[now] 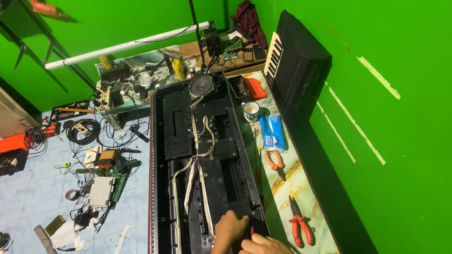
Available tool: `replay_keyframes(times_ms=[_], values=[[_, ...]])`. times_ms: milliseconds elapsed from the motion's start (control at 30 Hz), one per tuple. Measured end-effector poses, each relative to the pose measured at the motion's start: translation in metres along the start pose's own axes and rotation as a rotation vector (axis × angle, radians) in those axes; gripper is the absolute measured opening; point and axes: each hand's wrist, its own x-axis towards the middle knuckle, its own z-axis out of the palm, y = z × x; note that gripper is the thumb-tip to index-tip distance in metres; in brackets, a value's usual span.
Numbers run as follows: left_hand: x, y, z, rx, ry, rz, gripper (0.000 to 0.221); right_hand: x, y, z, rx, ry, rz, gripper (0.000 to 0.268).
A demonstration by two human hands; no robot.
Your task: The person works on the internal components of a disassembled electronic keyboard using a screwdriver to tighten screws on a speaker and handling wires.
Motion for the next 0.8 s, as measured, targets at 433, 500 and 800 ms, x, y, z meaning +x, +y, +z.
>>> replay_keyframes(times_ms=[433,500,800], values=[[-0.079,-0.023,0.003,-0.590,0.219,0.318,0.026,-0.009,0.024,0.041,0.012,0.327,0.037,0.032],[-0.086,-0.024,0.004,-0.574,0.252,0.391,0.024,-0.014,0.027,0.056,0.029,0.402,0.116,0.031],[-0.109,-0.034,0.006,-0.395,0.345,0.599,0.017,-0.025,0.045,0.109,-0.029,0.727,0.195,0.029]])
